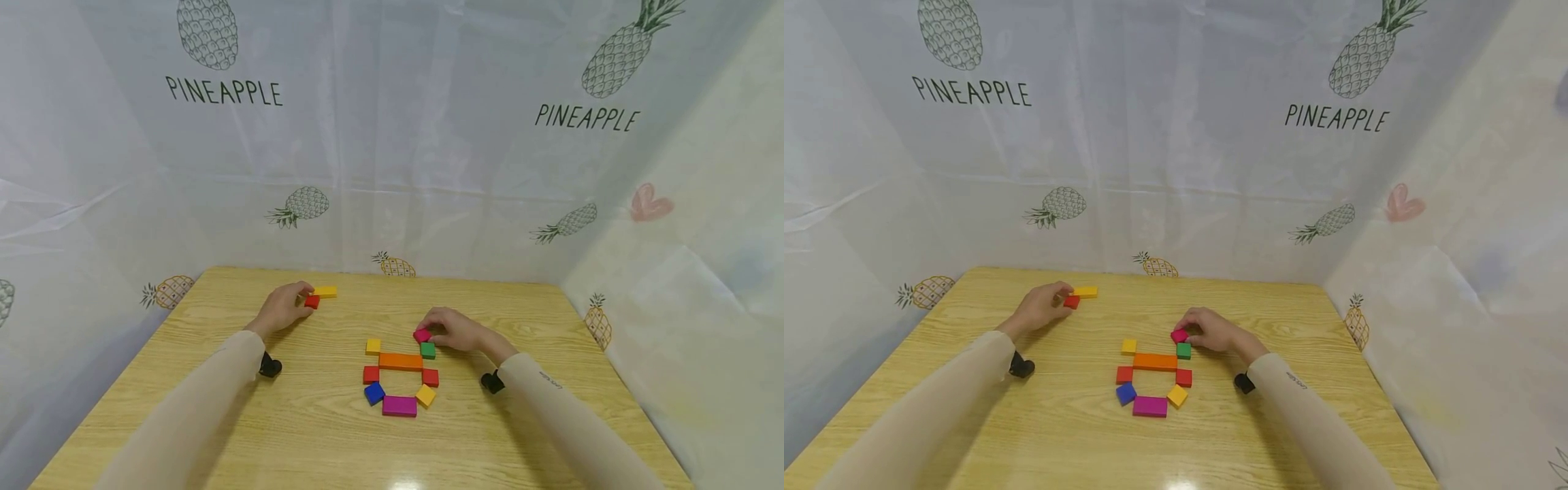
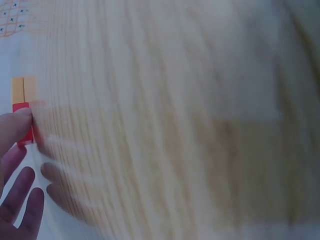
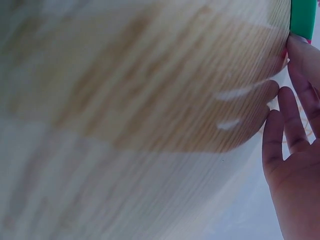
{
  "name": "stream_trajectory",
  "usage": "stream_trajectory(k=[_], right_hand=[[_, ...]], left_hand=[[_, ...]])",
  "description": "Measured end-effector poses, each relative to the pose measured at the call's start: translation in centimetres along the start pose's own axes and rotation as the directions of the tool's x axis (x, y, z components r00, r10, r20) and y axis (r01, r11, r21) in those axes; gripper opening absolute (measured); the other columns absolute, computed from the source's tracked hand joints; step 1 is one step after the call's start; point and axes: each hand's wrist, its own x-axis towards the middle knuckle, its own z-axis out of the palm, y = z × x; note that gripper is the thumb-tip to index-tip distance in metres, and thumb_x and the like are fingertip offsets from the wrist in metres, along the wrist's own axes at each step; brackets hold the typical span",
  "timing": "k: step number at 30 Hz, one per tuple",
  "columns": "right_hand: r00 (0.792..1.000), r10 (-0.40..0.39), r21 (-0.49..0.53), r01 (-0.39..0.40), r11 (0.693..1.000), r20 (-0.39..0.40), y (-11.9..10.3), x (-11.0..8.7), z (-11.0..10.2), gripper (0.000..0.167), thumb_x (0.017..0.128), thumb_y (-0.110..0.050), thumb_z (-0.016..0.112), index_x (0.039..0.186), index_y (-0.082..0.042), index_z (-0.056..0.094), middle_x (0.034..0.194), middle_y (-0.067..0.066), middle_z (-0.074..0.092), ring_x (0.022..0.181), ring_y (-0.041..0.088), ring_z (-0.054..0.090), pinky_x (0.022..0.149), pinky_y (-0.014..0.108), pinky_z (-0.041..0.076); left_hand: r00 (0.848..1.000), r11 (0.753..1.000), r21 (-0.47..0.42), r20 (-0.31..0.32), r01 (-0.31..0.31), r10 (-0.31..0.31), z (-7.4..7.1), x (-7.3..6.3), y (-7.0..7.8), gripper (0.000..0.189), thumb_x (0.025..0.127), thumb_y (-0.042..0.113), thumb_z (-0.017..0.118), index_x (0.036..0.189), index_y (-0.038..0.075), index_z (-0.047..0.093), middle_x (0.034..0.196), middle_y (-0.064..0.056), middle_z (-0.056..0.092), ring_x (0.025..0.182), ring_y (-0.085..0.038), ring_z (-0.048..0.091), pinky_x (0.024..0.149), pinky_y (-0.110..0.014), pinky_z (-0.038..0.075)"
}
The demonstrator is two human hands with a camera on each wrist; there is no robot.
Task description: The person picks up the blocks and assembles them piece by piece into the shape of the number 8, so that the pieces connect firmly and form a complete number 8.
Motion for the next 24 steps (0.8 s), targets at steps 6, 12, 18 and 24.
stream_trajectory(k=[6,12,18,24], right_hand=[[1.000,0.010,0.000,-0.010,1.000,0.003,-0.04,-0.02,0.01,0.027,0.103,-0.008,0.070,0.130,-0.009,0.072,0.123,0.004,0.068,0.116,0.024,0.061,0.108,0.048,0.050],[1.000,0.013,0.008,-0.013,1.000,0.005,-0.02,-0.05,0.06,0.027,0.103,-0.009,0.070,0.130,-0.009,0.072,0.123,0.004,0.068,0.115,0.024,0.061,0.107,0.048,0.050],[1.000,0.010,0.010,-0.010,1.000,0.008,0.02,-0.05,0.11,0.027,0.104,-0.009,0.069,0.131,-0.009,0.071,0.124,0.004,0.068,0.115,0.023,0.061,0.107,0.047,0.050],[1.000,0.005,0.009,-0.005,1.000,0.001,0.07,-0.06,0.08,0.027,0.104,-0.008,0.069,0.131,-0.010,0.072,0.123,0.003,0.068,0.115,0.023,0.061,0.107,0.048,0.050]], left_hand=[[1.000,1.000,0.009,-0.004,-0.004,0.004,0.10,-0.15,0.07,0.042,0.096,0.013,0.081,0.134,0.001,0.065,0.124,-0.019,0.072,0.114,-0.039,0.067,0.100,-0.059,0.051],[1.000,1.000,0.025,-0.006,-0.013,0.014,0.07,-0.40,0.33,0.037,0.097,0.012,0.079,0.130,0.001,0.067,0.124,-0.018,0.072,0.112,-0.038,0.067,0.099,-0.057,0.052],[1.000,0.999,0.037,-0.016,0.002,-0.001,0.11,-0.52,0.24,0.036,0.097,0.015,0.079,0.130,0.003,0.069,0.120,-0.016,0.073,0.109,-0.035,0.068,0.097,-0.055,0.054],[0.998,0.999,0.043,-0.060,-0.005,0.007,-0.06,-0.68,0.44,0.038,0.097,0.017,0.080,0.132,0.004,0.070,0.120,-0.015,0.072,0.107,-0.036,0.069,0.094,-0.055,0.055]])
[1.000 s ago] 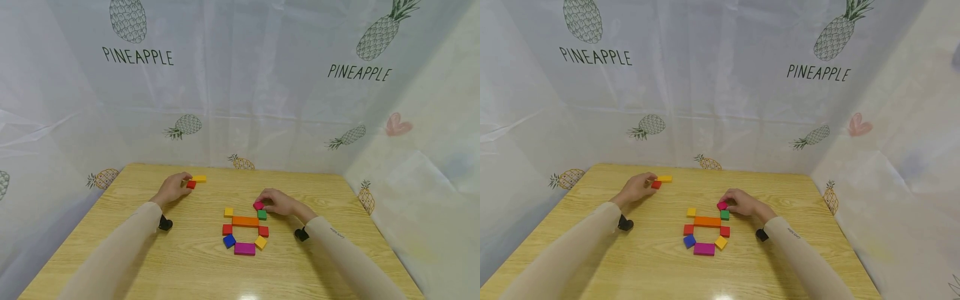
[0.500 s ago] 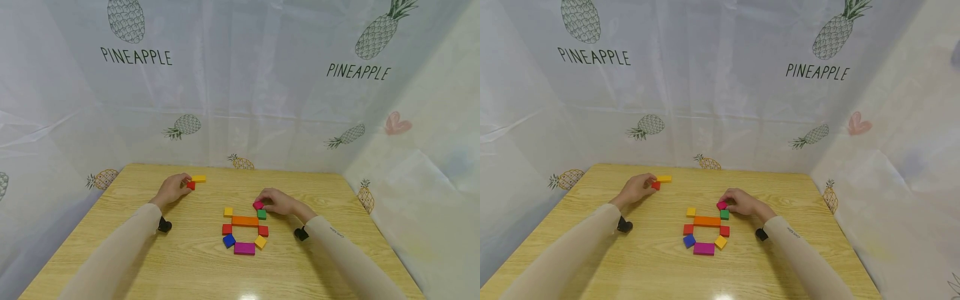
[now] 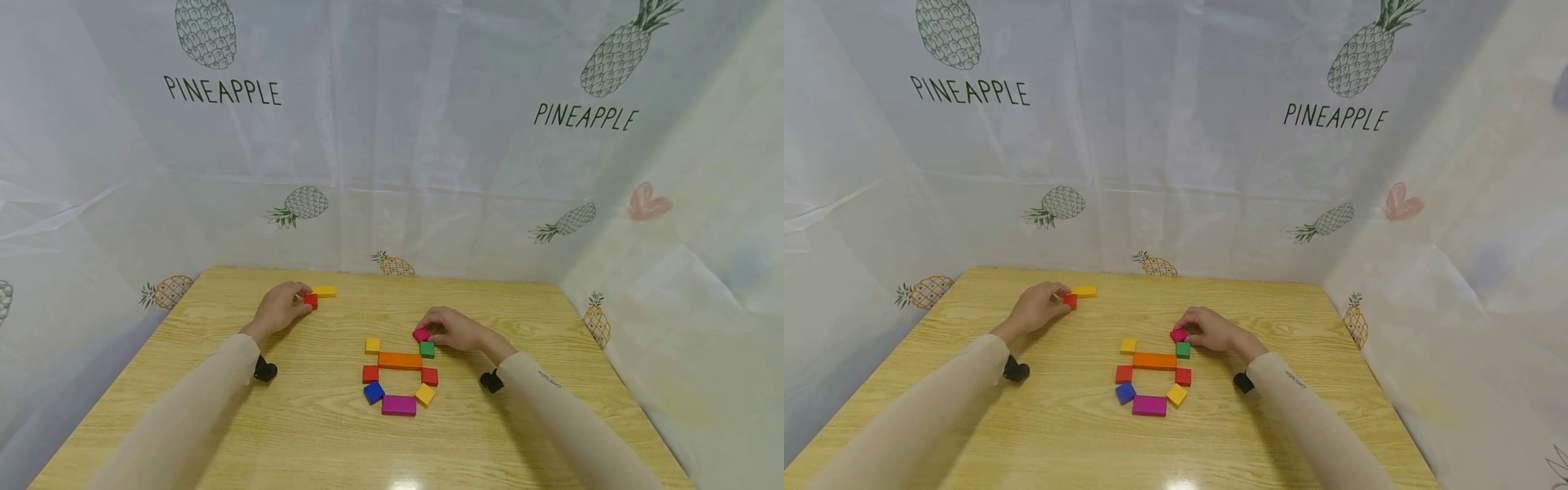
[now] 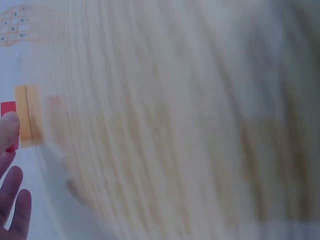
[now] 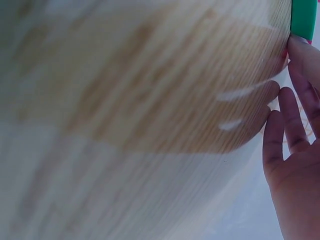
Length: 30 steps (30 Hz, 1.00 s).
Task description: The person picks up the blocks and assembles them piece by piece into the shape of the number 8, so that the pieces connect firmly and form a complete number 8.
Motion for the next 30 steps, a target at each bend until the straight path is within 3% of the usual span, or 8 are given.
stream_trajectory(k=[6,13,19,25,30], right_hand=[[1.000,0.006,0.008,-0.006,1.000,-0.003,-0.1,-0.1,-0.2,0.027,0.103,-0.007,0.069,0.130,-0.010,0.072,0.123,0.003,0.068,0.115,0.023,0.061,0.107,0.048,0.050],[1.000,-0.007,0.000,0.007,1.000,-0.005,-0.3,0.0,-0.3,0.027,0.103,-0.006,0.070,0.130,-0.007,0.072,0.123,0.006,0.068,0.115,0.025,0.061,0.107,0.048,0.050],[0.999,-0.034,0.001,0.034,0.999,-0.014,-0.4,-0.1,-0.3,0.027,0.102,-0.004,0.070,0.129,-0.005,0.071,0.123,0.009,0.068,0.115,0.027,0.062,0.105,0.049,0.051],[0.998,-0.058,-0.015,0.057,0.998,-0.025,-0.1,0.0,-0.1,0.026,0.102,-0.005,0.071,0.128,-0.005,0.071,0.122,0.009,0.068,0.114,0.026,0.062,0.104,0.048,0.052],[1.000,-0.014,-0.004,0.014,1.000,-0.004,-0.1,-0.1,-0.1,0.027,0.103,-0.007,0.070,0.130,-0.007,0.071,0.124,0.006,0.068,0.116,0.025,0.062,0.107,0.049,0.050]], left_hand=[[0.999,0.999,-0.018,-0.021,-0.042,0.042,-0.1,0.1,1.5,0.042,0.096,0.020,0.082,0.133,0.005,0.071,0.125,-0.016,0.071,0.107,-0.036,0.069,0.092,-0.055,0.056],[0.996,0.995,-0.040,0.011,-0.092,0.092,0.4,0.2,4.5,0.038,0.093,0.022,0.085,0.128,0.010,0.075,0.122,-0.010,0.073,0.105,-0.030,0.068,0.092,-0.051,0.055],[0.983,0.985,-0.028,0.056,-0.171,0.172,1.6,0.7,6.7,0.035,0.092,0.021,0.086,0.125,0.013,0.076,0.118,-0.004,0.075,0.102,-0.026,0.067,0.090,-0.047,0.056],[0.967,0.972,-0.072,0.109,-0.225,0.232,2.8,1.2,8.5,0.035,0.091,0.022,0.086,0.124,0.015,0.076,0.120,-0.002,0.074,0.106,-0.027,0.067,0.094,-0.045,0.056],[0.954,0.963,-0.110,0.148,-0.246,0.260,3.7,1.4,9.3,0.032,0.092,0.024,0.085,0.122,0.019,0.077,0.119,0.003,0.074,0.107,-0.022,0.067,0.095,-0.041,0.056]])
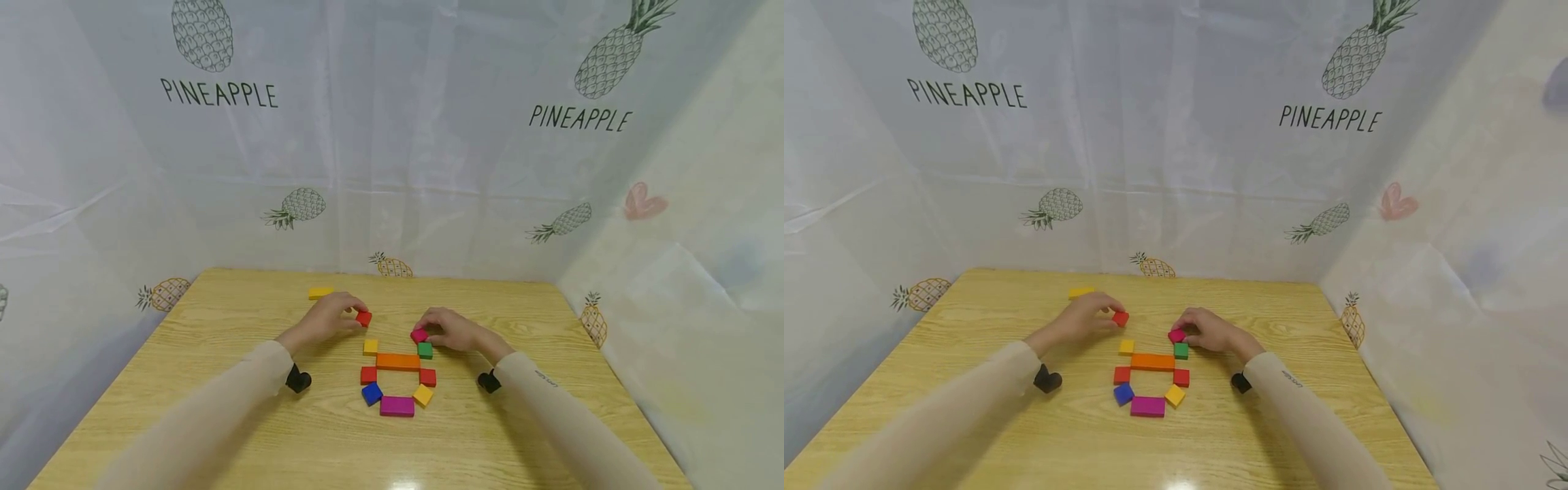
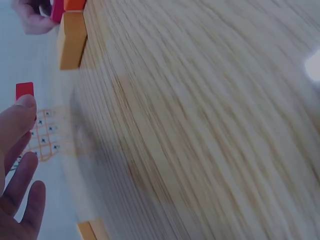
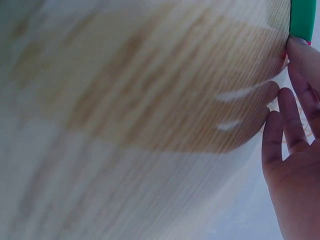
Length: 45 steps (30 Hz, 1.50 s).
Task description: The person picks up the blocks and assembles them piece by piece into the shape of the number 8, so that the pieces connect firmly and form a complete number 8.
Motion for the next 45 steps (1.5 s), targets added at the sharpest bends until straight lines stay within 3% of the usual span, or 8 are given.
stream_trajectory(k=[8,15,24,34,45], right_hand=[[0.999,0.045,-0.001,-0.045,0.999,0.013,-0.2,0.0,0.0,0.027,0.104,-0.008,0.069,0.131,-0.009,0.071,0.125,0.004,0.067,0.119,0.024,0.061,0.109,0.048,0.049],[0.998,0.058,0.011,-0.058,0.998,0.015,-0.4,0.1,-0.1,0.027,0.103,-0.007,0.069,0.130,-0.009,0.072,0.125,0.005,0.067,0.117,0.024,0.061,0.108,0.048,0.049],[0.998,0.062,0.012,-0.062,0.998,0.020,-0.2,0.0,0.2,0.028,0.104,-0.009,0.070,0.131,-0.011,0.072,0.124,0.003,0.067,0.116,0.022,0.060,0.108,0.047,0.050],[0.998,0.068,0.015,-0.068,0.998,0.018,-0.3,-0.1,0.0,0.028,0.104,-0.011,0.070,0.131,-0.011,0.072,0.124,0.003,0.067,0.114,0.021,0.060,0.107,0.047,0.050],[0.997,0.073,0.010,-0.073,0.997,0.023,-0.6,0.0,-0.1,0.028,0.104,-0.008,0.069,0.131,-0.009,0.071,0.126,0.005,0.067,0.116,0.023,0.060,0.109,0.048,0.049]], left_hand=[[0.999,0.999,-0.030,0.048,-0.016,0.017,1.0,0.9,0.5,0.029,0.094,0.018,0.083,0.123,0.017,0.077,0.119,0.001,0.074,0.105,-0.020,0.067,0.094,-0.039,0.057],[0.992,0.997,-0.081,0.125,0.012,-0.001,1.3,1.5,0.6,0.029,0.096,0.016,0.081,0.124,0.016,0.076,0.120,0.001,0.074,0.105,-0.020,0.067,0.096,-0.039,0.056],[0.984,0.995,-0.090,0.171,-0.034,0.049,1.9,1.6,-0.3,0.028,0.096,0.014,0.080,0.124,0.015,0.075,0.119,0.001,0.073,0.104,-0.020,0.065,0.096,-0.039,0.056],[0.975,0.995,-0.057,0.199,-0.086,0.096,2.3,1.8,-0.1,0.026,0.097,0.012,0.079,0.122,0.015,0.076,0.120,-0.001,0.073,0.100,-0.017,0.064,0.095,-0.038,0.056],[0.974,0.995,-0.066,0.212,-0.072,0.084,2.5,2.0,-0.2,0.026,0.097,0.012,0.079,0.122,0.018,0.078,0.122,0.001,0.073,0.103,-0.016,0.065,0.097,-0.037,0.056]])
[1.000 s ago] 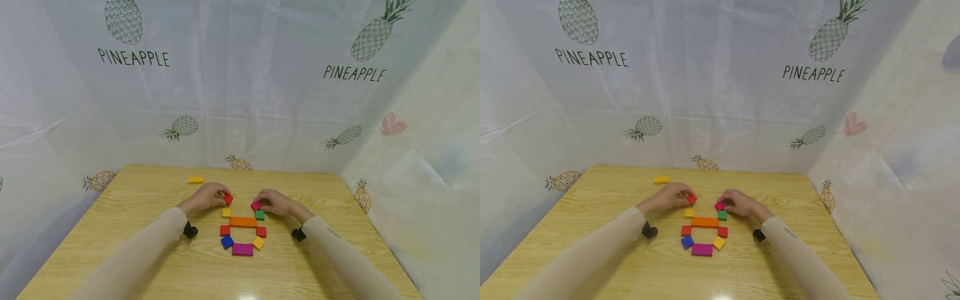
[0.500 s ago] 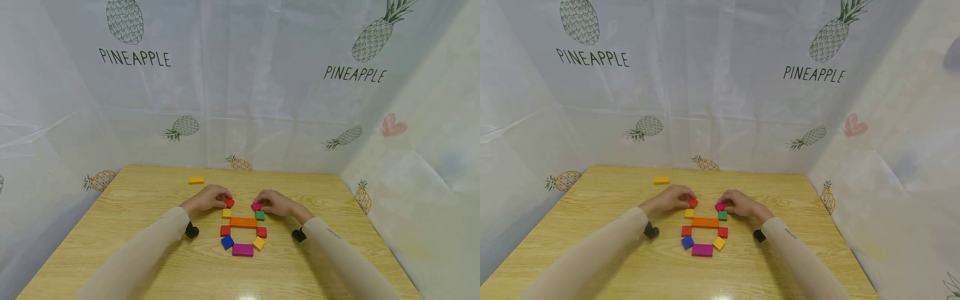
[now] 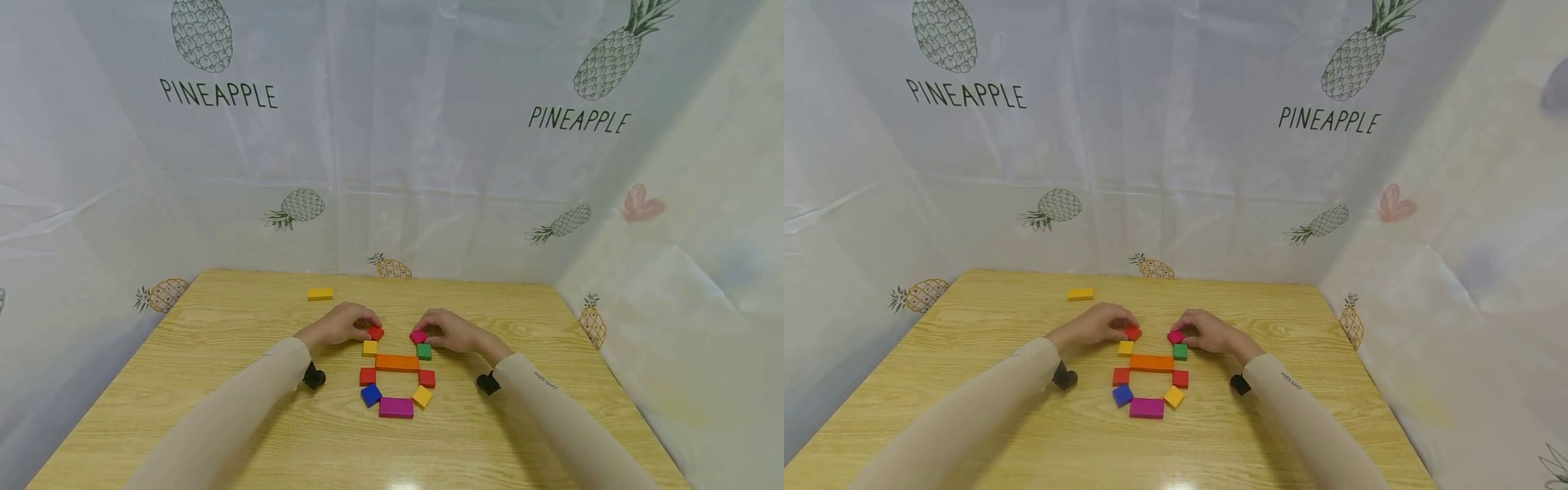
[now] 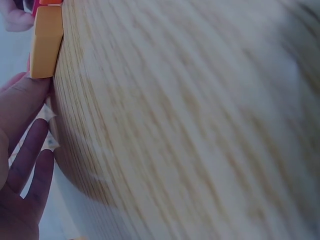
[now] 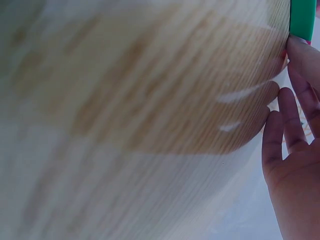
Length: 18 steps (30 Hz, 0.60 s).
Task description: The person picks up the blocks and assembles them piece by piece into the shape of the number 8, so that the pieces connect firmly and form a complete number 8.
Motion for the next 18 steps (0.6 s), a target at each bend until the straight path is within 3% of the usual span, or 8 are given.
stream_trajectory(k=[18], right_hand=[[1.000,-0.006,0.036,0.006,0.999,-0.007,0.06,0.09,0.07,0.028,0.103,-0.008,0.070,0.131,-0.009,0.072,0.124,0.004,0.068,0.114,0.022,0.061,0.107,0.047,0.050]], left_hand=[[0.999,0.999,0.017,-0.003,-0.032,0.032,0.20,-0.04,-0.12,0.028,0.096,0.013,0.079,0.124,0.019,0.078,0.119,0.001,0.074,0.103,-0.015,0.066,0.095,-0.034,0.056]])
